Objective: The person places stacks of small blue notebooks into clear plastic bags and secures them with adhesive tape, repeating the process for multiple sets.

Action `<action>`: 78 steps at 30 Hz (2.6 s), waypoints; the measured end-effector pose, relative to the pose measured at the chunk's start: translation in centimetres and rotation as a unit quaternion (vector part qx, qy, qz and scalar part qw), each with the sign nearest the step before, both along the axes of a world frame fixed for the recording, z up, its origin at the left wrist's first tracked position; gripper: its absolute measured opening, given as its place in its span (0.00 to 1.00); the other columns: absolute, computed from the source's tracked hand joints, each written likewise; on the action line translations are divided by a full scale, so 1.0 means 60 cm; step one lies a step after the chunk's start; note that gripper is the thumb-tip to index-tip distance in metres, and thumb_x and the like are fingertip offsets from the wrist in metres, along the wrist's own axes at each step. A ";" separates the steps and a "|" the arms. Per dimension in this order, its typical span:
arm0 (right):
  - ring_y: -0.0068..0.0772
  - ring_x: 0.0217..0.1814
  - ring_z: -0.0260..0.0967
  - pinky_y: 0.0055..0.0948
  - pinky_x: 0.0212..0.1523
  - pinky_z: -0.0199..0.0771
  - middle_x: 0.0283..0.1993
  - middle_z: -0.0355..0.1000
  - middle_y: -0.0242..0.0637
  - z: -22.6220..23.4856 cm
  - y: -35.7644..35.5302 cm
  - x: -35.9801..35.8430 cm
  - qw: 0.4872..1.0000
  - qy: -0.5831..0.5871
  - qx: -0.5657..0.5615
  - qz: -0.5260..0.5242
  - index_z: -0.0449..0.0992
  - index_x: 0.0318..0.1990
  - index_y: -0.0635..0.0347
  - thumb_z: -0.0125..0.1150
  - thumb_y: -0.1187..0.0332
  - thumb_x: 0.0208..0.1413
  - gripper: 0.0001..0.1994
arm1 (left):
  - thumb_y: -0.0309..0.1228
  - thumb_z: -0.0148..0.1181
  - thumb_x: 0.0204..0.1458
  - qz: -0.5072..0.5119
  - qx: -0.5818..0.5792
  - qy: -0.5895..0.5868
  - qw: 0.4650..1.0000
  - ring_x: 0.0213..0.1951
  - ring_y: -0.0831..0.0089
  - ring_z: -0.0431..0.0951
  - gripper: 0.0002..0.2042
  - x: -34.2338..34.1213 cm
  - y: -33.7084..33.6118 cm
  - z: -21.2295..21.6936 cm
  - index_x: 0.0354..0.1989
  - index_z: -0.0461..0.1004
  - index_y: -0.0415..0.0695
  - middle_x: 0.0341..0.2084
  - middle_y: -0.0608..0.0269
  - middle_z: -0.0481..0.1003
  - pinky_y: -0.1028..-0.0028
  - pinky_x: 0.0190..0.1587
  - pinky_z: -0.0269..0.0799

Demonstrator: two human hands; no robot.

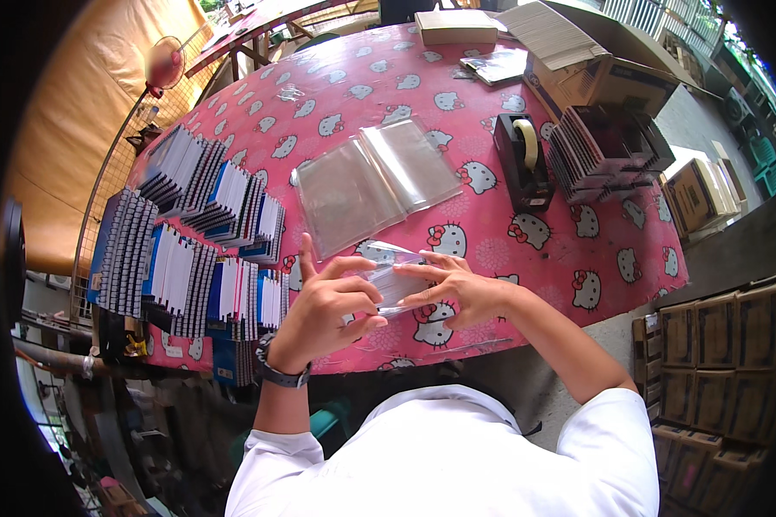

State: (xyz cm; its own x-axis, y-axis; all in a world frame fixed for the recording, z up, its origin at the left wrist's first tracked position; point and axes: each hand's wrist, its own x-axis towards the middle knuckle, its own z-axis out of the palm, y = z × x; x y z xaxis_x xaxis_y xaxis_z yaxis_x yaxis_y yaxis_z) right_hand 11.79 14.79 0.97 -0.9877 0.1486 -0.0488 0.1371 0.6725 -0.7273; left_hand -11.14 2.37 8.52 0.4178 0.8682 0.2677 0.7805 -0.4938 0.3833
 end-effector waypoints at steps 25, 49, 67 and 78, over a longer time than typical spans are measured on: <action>0.59 0.74 0.25 0.73 0.62 0.41 0.75 0.31 0.26 0.058 -0.008 -0.003 0.969 -0.129 0.203 0.060 0.60 0.60 0.15 0.73 0.71 0.25 0.49 | 0.28 0.62 0.32 0.151 0.084 -0.219 0.960 0.66 0.52 0.48 0.34 0.015 -0.068 -0.159 0.56 0.68 0.51 0.59 0.62 0.65 0.54 0.66 0.39; 0.38 0.41 0.71 0.38 0.50 0.58 0.27 0.76 0.35 0.027 -0.009 -0.166 0.951 0.021 0.161 -0.264 0.78 0.34 0.53 0.62 0.62 0.46 0.09 | 0.36 0.67 0.34 0.112 -0.040 -0.071 0.990 0.67 0.51 0.46 0.36 0.025 -0.052 -0.181 0.59 0.65 0.61 0.64 0.67 0.55 0.35 0.61 0.35; 0.23 0.36 0.71 0.26 0.38 0.71 0.33 0.76 0.36 0.041 0.077 -0.047 0.907 0.193 -0.173 -0.332 0.78 0.36 0.60 0.59 0.77 0.46 0.09 | 0.30 0.65 0.33 0.092 -0.026 -0.073 0.993 0.67 0.52 0.46 0.39 0.025 -0.050 -0.171 0.62 0.61 0.60 0.65 0.67 0.53 0.41 0.63 0.39; 0.54 0.74 0.30 0.58 0.66 0.38 0.72 0.45 0.21 0.040 -0.008 0.000 0.994 -0.032 0.100 0.030 0.77 0.49 0.28 0.64 0.80 0.23 0.38 | 0.34 0.66 0.33 0.107 0.013 -0.160 0.981 0.68 0.49 0.42 0.39 0.008 -0.082 -0.202 0.61 0.61 0.51 0.64 0.61 0.56 0.51 0.66 0.39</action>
State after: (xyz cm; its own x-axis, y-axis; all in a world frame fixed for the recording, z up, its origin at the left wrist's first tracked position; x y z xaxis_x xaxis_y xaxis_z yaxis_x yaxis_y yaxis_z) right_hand 11.77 14.31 3.35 -0.9909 0.1032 -0.0868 0.1343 0.8109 -0.5695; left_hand -10.65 -2.55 -3.57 0.1185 0.9181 0.3783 0.7091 -0.3450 0.6150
